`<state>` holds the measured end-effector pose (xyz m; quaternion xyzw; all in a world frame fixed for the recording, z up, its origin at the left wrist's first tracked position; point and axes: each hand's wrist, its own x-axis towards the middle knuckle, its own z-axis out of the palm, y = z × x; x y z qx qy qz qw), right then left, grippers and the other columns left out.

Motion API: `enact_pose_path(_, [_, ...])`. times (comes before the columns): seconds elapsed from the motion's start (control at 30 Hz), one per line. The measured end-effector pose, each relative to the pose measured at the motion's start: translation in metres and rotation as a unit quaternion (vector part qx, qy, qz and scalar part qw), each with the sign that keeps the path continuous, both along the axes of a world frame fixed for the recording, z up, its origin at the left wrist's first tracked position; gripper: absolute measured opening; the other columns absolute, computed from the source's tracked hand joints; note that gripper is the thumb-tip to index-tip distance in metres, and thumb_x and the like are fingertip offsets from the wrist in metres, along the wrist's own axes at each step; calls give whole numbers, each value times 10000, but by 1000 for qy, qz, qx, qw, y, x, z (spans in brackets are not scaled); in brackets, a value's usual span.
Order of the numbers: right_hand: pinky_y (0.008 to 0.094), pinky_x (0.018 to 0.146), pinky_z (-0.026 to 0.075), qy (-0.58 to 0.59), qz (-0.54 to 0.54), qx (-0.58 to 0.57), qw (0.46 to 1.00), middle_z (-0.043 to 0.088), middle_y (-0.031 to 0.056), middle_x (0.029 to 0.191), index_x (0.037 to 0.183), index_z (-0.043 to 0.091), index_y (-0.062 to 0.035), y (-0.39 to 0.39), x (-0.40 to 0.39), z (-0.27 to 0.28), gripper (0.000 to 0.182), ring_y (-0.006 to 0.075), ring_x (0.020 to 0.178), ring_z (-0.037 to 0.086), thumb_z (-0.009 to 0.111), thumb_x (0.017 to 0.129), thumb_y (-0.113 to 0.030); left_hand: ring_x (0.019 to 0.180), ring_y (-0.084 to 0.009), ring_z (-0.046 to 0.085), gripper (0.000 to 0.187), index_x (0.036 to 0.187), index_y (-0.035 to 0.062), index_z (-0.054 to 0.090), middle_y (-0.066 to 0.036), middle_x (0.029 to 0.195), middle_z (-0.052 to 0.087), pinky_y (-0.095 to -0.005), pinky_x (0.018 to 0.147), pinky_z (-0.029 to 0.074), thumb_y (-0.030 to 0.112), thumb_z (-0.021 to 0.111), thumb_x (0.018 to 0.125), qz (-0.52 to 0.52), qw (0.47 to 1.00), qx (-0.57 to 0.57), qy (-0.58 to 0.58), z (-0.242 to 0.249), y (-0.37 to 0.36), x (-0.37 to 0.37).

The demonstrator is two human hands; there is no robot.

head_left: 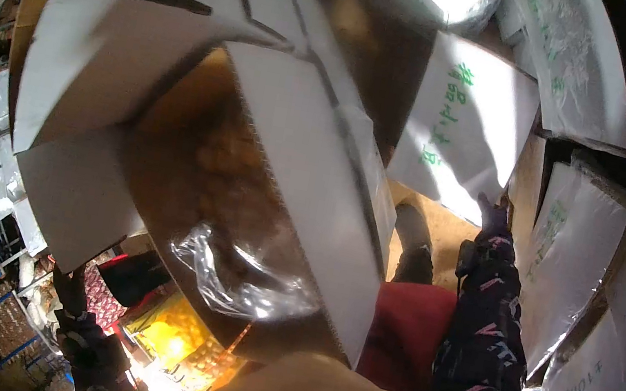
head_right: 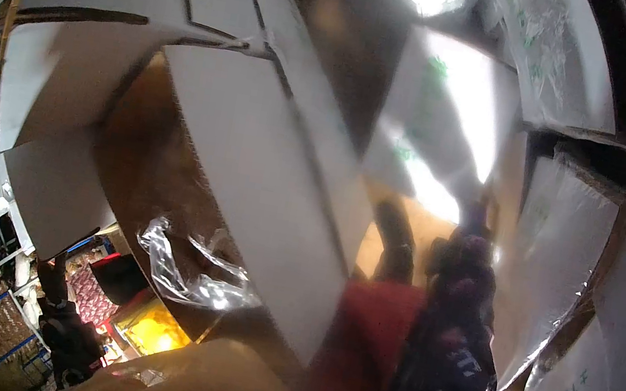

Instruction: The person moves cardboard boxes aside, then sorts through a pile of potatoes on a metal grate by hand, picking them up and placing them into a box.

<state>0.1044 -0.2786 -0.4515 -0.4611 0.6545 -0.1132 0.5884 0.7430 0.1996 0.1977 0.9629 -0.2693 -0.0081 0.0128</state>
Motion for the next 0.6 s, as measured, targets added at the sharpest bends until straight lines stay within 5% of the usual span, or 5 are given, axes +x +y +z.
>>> enact_pose_path(0.13, [361, 1027, 458, -71, 7, -39, 997, 650, 137, 1264, 1453, 457, -14, -7, 2, 19, 703, 281, 1168, 609, 769, 886, -288, 1053, -302, 658, 418, 1211, -21, 641, -181, 1154, 688, -424, 898, 507, 243, 770, 913, 3, 1000, 16, -25, -2, -16, -7])
enact_pose_path(0.4, [358, 833, 510, 113, 218, -37, 969, 701, 57, 1035, 1231, 649, -18, -68, 38, 82, 378, 165, 919, 625, 708, 935, -245, 1022, -230, 639, 354, 1168, 13, 679, -114, 1112, 710, -401, 911, 482, 260, 741, 922, -51, 999, -15, 2, -7, -11, -2])
enact_pose_path(0.53, [468, 787, 526, 191, 400, -224, 868, 706, 194, 964, 1031, 683, -11, -64, 85, 161, 402, 363, 895, 674, 733, 885, -382, 1034, -204, 609, 365, 1215, 23, 650, -84, 1169, 674, -390, 915, 481, 206, 741, 913, 27, 999, 3, 25, -9, -4, 3])
enact_pose_path(0.57, [510, 795, 528, 168, 344, -364, 849, 680, 235, 967, 986, 681, -34, -45, 93, 175, 435, 436, 920, 649, 720, 863, -450, 1053, -193, 601, 379, 1234, 20, 634, -76, 1191, 663, -371, 913, 484, 163, 746, 901, 30, 998, -9, 48, -10, -2, 3])
enact_pose_path(0.6, [513, 788, 537, 184, 348, -264, 880, 685, 210, 962, 996, 693, -66, -32, 103, 188, 408, 418, 916, 659, 714, 860, -450, 1050, -192, 602, 373, 1226, 19, 636, -75, 1185, 660, -362, 909, 486, 152, 749, 896, 23, 998, -11, 50, -10, -2, 2])
